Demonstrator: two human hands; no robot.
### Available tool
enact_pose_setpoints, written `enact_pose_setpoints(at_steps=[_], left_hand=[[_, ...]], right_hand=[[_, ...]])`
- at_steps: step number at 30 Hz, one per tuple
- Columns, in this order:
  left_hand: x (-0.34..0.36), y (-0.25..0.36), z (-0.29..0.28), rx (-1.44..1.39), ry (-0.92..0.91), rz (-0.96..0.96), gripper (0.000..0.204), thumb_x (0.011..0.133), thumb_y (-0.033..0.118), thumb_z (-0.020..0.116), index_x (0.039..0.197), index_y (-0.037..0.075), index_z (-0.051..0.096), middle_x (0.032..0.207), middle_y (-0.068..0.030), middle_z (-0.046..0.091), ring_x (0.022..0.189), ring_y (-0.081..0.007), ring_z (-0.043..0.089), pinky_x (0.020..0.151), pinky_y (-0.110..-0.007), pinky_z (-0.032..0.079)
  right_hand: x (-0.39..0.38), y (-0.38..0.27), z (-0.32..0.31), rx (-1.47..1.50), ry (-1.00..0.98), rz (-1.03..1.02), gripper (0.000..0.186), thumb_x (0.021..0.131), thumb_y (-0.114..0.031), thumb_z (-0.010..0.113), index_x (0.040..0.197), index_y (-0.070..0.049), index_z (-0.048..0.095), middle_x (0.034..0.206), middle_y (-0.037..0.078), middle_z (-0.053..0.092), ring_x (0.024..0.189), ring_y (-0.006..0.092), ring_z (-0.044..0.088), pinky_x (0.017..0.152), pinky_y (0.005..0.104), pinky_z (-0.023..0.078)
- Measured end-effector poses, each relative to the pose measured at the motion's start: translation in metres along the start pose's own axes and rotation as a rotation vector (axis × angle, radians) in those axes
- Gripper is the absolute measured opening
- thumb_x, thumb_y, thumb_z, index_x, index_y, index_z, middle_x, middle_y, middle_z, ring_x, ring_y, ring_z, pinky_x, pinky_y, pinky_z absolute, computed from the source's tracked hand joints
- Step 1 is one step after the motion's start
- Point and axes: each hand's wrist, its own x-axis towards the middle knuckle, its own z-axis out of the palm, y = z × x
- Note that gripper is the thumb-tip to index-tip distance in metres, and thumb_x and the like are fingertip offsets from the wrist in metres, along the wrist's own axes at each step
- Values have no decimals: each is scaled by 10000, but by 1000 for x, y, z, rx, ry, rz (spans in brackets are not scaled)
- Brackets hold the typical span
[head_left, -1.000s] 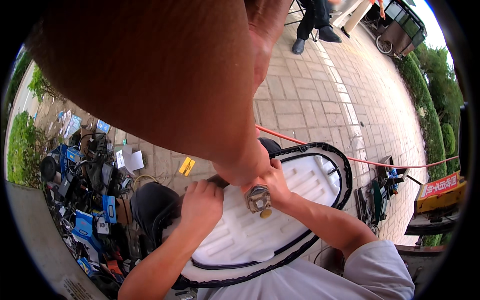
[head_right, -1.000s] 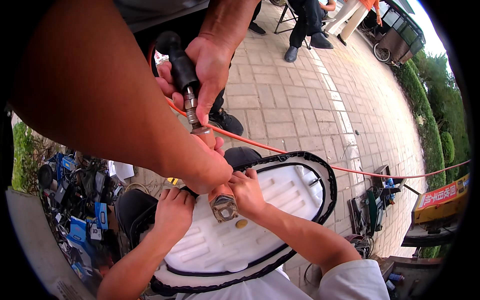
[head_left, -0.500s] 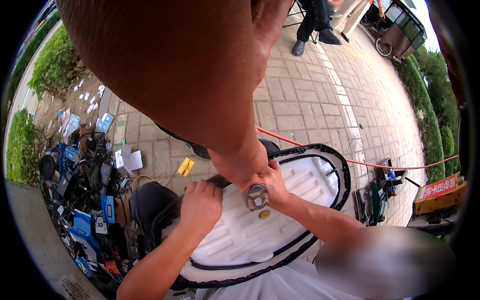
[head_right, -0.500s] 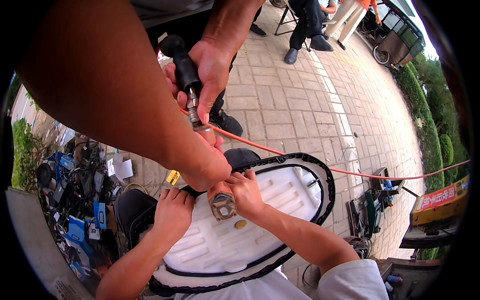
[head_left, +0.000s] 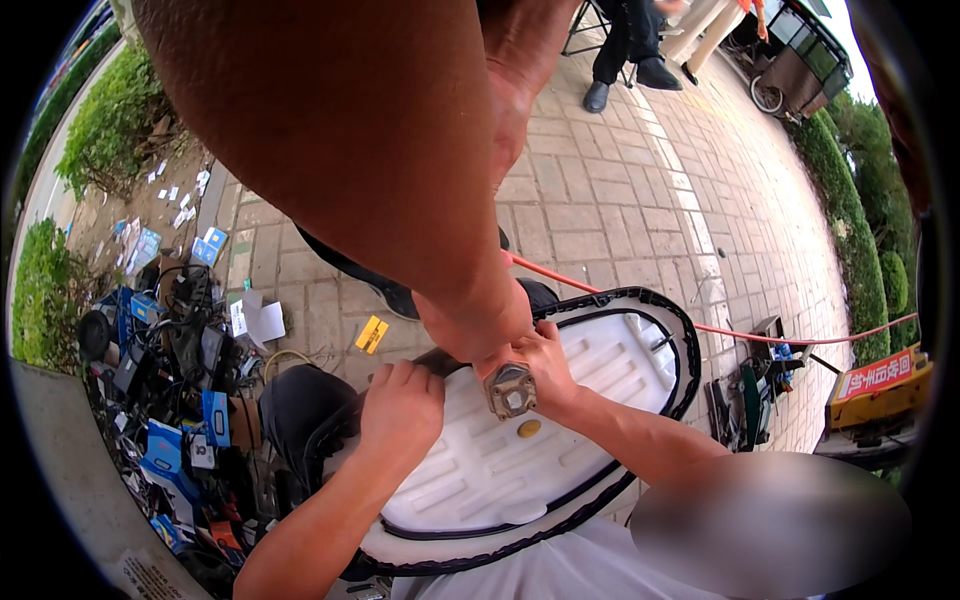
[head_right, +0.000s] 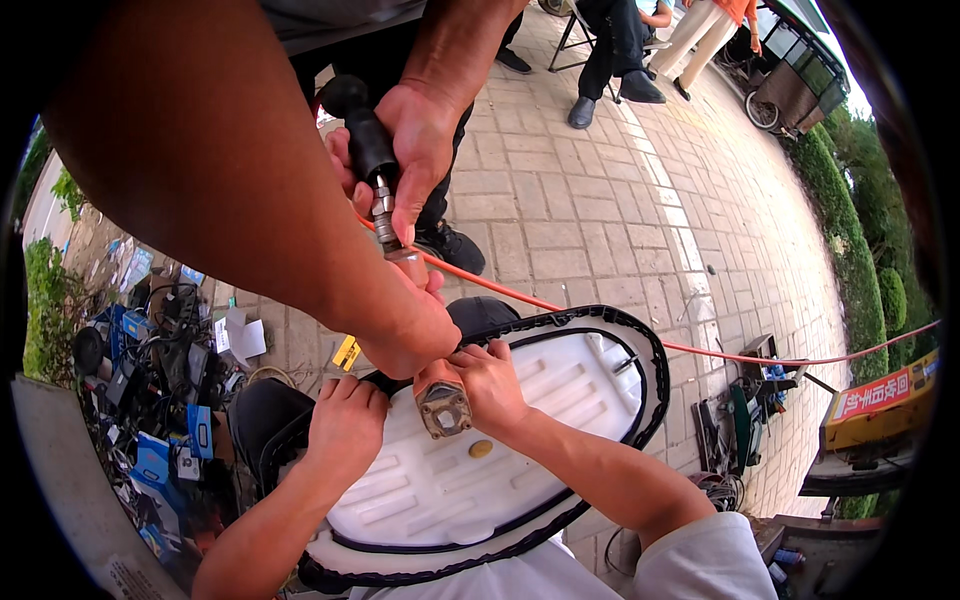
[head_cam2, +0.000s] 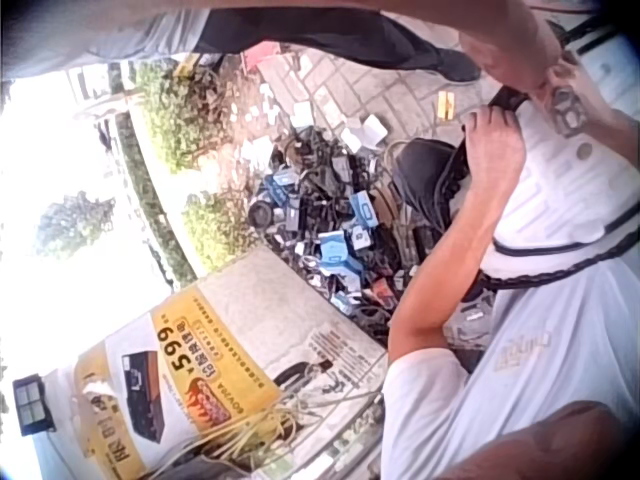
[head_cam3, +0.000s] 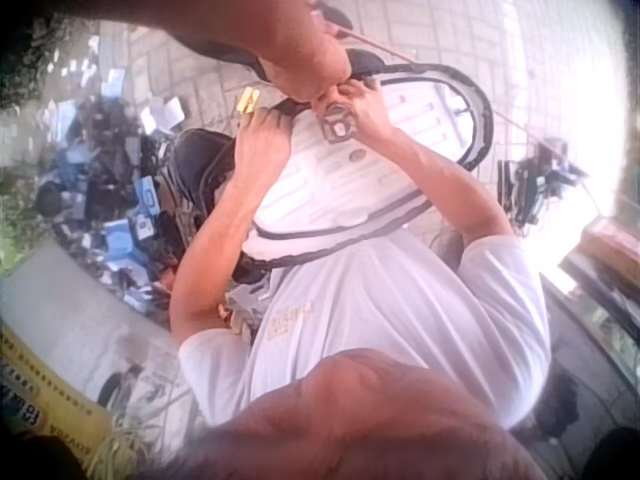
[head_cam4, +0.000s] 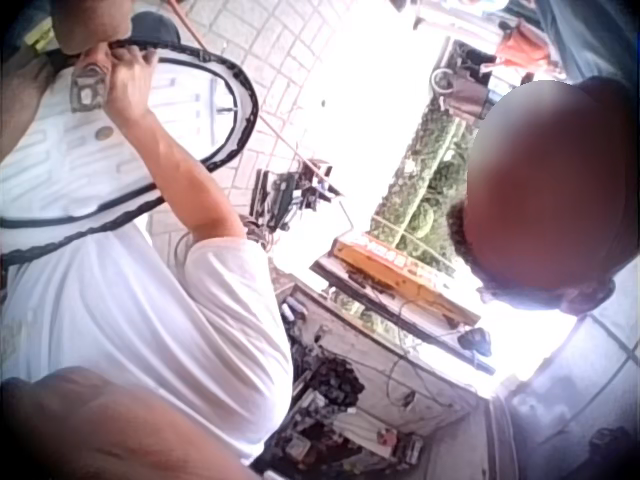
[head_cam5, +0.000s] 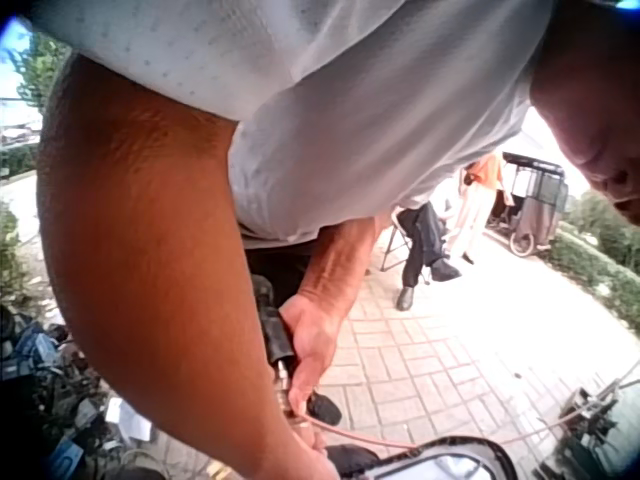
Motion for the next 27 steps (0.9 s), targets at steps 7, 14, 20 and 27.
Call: enact_pose_setpoints(at_steps=[7,14,20,27], left_hand=[[1,-2,4,34,67,46,99,714,125,607,772,52,640,787,-74,600,835,-258,566,734,-393,448],[1,-1,4,32,77,45,87,713,125,608,760,55,633,781,-72,596,826,-257,565,734,-394,447],[-2,2,-4,-11,30,8,45,757,74,614,780,44,640,841,-77,621,843,-265,562,761,-403,443],[-7,19,-12,-165,220,25,154,747,48,643,899,26,660,861,-100,604,864,-295,563,757,-434,445]], right_hand=[[-1,4,2,-32,28,-38,283,638,-97,744,915,-122,694,936,19,697,904,231,593,818,414,367],[-1,2,4,-23,38,-29,269,641,-114,746,904,-135,693,926,10,693,892,224,596,814,411,366],[0,-9,-3,-74,161,-87,209,680,-85,723,885,-115,692,921,-10,689,872,197,595,809,402,374],[-24,-21,-14,-194,250,-66,163,739,-22,697,877,-106,676,959,-35,659,892,186,593,843,403,393]])
